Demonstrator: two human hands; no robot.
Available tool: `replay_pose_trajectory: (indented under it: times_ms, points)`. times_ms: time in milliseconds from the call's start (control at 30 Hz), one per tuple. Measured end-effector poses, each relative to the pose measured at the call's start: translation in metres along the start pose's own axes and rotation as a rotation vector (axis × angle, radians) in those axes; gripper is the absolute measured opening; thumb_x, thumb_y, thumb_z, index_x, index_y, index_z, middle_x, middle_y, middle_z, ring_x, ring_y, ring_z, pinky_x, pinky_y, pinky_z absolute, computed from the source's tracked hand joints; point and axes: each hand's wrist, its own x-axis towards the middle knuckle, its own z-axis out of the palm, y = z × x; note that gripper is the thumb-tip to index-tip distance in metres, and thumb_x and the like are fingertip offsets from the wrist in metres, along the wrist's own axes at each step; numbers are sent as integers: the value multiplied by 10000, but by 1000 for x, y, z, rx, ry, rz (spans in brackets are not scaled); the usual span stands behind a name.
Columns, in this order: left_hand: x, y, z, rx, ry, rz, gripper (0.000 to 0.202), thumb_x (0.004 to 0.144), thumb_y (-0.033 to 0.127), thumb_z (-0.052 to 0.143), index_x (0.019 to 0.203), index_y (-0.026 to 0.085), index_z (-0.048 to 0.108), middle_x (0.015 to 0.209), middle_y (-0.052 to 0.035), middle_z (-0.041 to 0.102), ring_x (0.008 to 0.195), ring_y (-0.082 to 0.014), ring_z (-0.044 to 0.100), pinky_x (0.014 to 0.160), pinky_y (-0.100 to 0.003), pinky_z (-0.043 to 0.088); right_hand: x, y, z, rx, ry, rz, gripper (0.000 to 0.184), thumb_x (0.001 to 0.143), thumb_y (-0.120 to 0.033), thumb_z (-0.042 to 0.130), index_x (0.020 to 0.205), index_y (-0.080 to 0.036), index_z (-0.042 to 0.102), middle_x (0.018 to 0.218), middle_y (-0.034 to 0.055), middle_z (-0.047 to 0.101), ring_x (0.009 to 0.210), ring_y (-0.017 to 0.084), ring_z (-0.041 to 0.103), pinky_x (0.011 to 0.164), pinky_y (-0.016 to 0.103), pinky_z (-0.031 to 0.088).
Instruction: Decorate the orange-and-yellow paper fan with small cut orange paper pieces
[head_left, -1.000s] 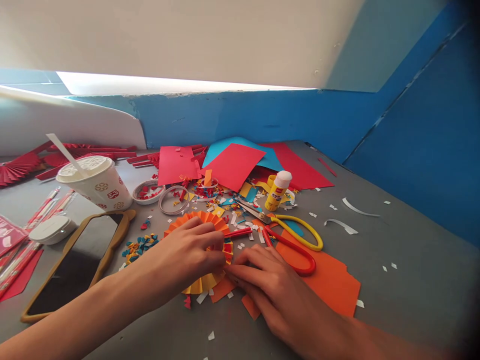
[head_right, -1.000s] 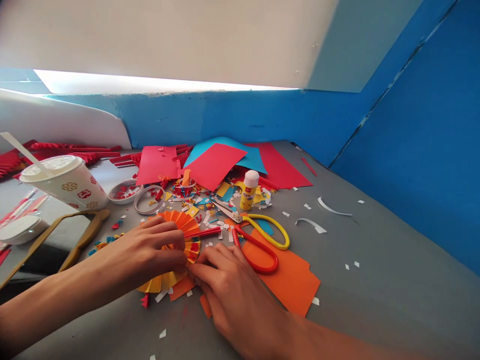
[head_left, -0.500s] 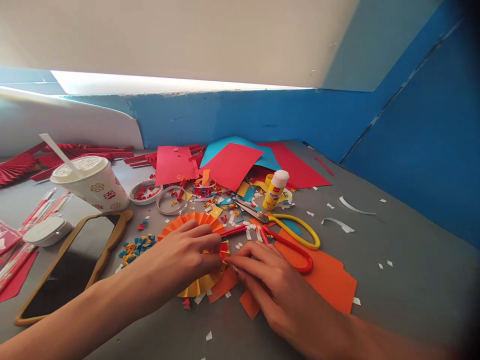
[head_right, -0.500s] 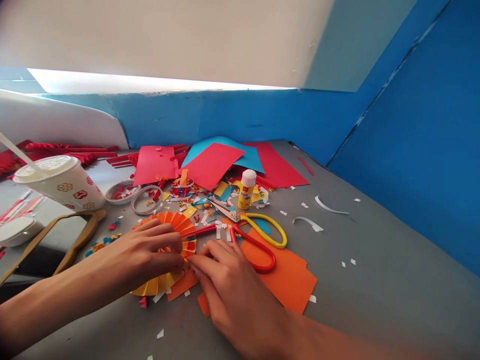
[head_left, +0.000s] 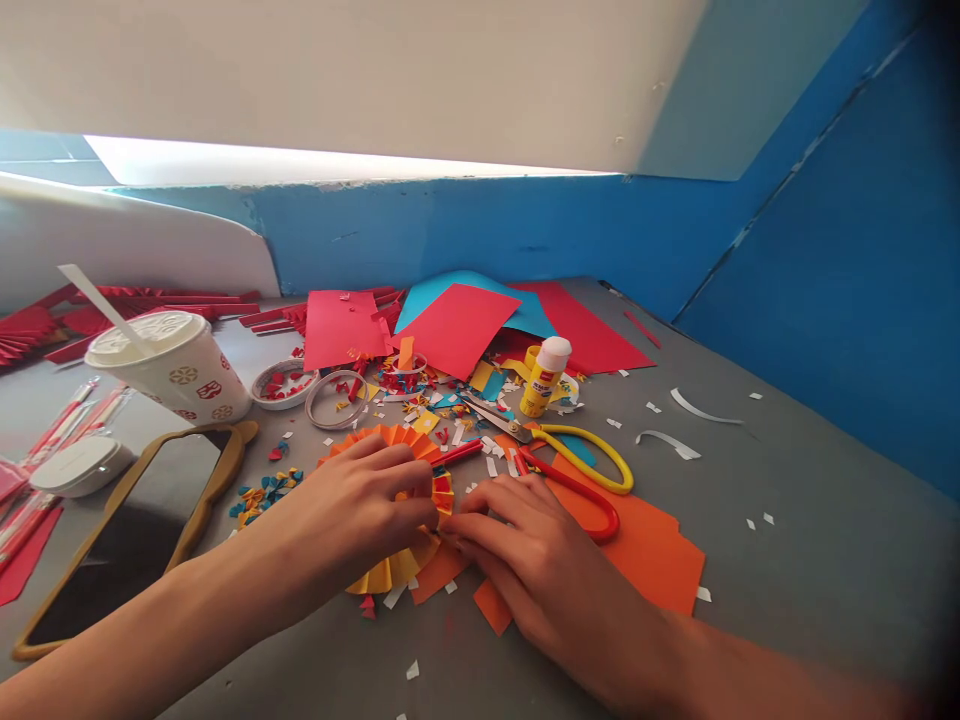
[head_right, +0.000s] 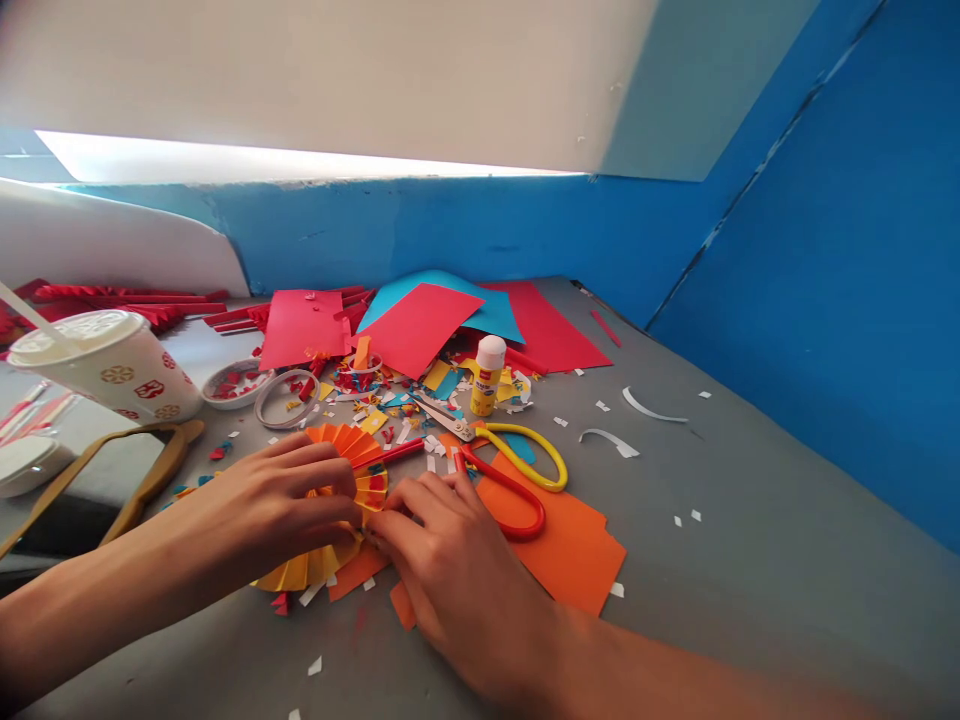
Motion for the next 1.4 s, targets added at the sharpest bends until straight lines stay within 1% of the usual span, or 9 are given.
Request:
replay_pose_trajectory:
  times_ms: [100,267,433,533,800,900,1033,1200,1400]
  points:
    - [0,0,0,-2,1,3,115,959,215,515,876,220,595,899,8,589,849,-186,520,825,-369,320,-1,0,0,-4,-16,-17,300,940,-47,467,1123,-257,581,1022,11,580,926,178,500,942,397,342]
    - [0,-1,2,3,17,0,137,953,214,524,827,210,578,878,13,596,815,-182,516,791,-359,330,-2,0,1,21,-41,4,374,927,-13,459,1165,-277,575,1011,3,579,923,174,506,894,372,359]
    - [-1,-2,7,36,70,-23,105,946,236,538,876,221,615,918,-2,616,850,-201,526,764,-348,356,-1,1,3,65,-43,17,379,907,6,476,1145,-265,593,1022,3,587,917,169,511,872,355,374]
    - [0,-2,7,34,45,-39,103,941,238,547,878,227,628,922,-5,616,863,-207,542,760,-350,376,0,0,3,65,-39,19,382,901,10,477,1140,-261,601,1012,7,590,911,171,513,877,358,379]
    - [1,-1,4,61,67,-65,69,901,256,610,955,225,642,945,-17,628,851,-220,562,721,-356,416,-1,-1,1,47,-46,23,342,908,-1,467,1098,-241,619,1012,14,590,925,173,519,900,366,385]
    - [1,-1,4,28,56,-63,45,908,254,602,910,230,640,918,-4,628,838,-206,558,713,-338,411,-1,-1,-1,63,-55,39,349,912,-1,459,1100,-256,605,1002,5,581,905,168,511,908,366,387]
    - [0,-1,3,-6,34,-55,113,923,237,578,826,223,634,866,8,618,793,-184,547,675,-313,385,0,-2,-3,78,-67,57,311,940,-37,439,1099,-258,588,1009,2,573,893,167,507,922,379,388]
    - [0,0,1,-28,26,-61,121,931,226,563,847,234,649,859,12,610,785,-179,535,661,-308,368,0,-2,-3,87,-62,59,229,991,-130,418,1087,-248,589,1002,1,573,879,160,508,933,386,383]
    - [0,0,0,-33,18,-58,144,938,240,552,829,229,645,853,12,607,777,-173,527,695,-314,370,0,-2,-3,54,-34,27,234,977,-91,423,1070,-229,587,1007,8,583,900,162,512,939,390,371]
